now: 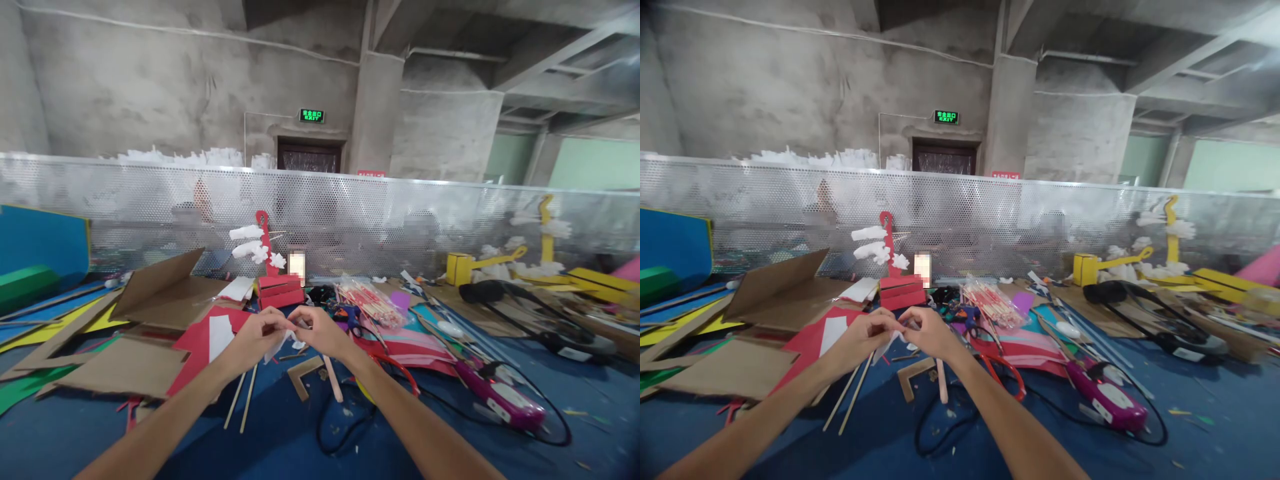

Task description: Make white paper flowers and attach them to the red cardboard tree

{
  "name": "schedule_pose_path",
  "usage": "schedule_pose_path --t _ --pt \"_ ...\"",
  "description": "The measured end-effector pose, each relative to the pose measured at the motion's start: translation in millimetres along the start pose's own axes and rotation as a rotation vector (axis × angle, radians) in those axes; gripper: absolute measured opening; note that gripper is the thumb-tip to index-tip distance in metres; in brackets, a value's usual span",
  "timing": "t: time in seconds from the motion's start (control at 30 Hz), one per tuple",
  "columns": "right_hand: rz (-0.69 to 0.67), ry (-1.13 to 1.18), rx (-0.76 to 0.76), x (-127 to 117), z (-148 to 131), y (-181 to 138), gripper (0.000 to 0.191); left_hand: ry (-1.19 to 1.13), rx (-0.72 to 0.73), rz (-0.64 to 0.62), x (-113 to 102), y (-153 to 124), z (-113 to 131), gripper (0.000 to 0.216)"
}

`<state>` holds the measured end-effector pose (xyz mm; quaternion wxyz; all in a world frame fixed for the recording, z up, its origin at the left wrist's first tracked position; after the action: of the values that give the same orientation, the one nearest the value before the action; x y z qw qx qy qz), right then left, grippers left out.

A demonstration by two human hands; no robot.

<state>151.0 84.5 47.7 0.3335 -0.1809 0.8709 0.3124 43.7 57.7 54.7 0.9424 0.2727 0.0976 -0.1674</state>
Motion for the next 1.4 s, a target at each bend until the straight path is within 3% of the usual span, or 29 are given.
schedule_pose_path --t 0.23,0.37,0.5,0.8,1.4 --pt "0.042 -0.062 -0.021 -0.2 -9.0 -1.6 0.017 -0.016 -0.056 0.114 -12.9 0.5 -16.7 0.018" --pt "-0.012 -0.068 -0.017 3.9 -14.8 -3.3 0.027 0.004 -0.031 0.188 -17.5 -0.8 -12.3 0.014" --pt "-0.036 -0.061 -0.021 8.7 -17.3 -4.6 0.021 0.034 -0.006 0.224 -18.5 -1.4 -9.0 0.012" --pt "0.025 -0.059 -0.013 8.6 -14.4 -2.9 0.014 0.144 0.057 0.211 -15.2 -4.4 -5.3 0.015" --pt "0.005 -0.059 -0.012 12.3 -14.2 -4.1 0.011 0.114 0.053 0.147 -8.0 -3.4 -0.1 0.011"
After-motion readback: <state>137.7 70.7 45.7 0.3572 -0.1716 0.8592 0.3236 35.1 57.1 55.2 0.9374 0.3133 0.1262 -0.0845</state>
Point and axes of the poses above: each hand's wrist, its own y-axis towards the middle knuckle, its own x-axis out of the palm, z = x × y, the point moved 9 cm from there along y, towards the middle knuckle, and after that the axes turned 11 degrees about -y, right-handed, at the moved point
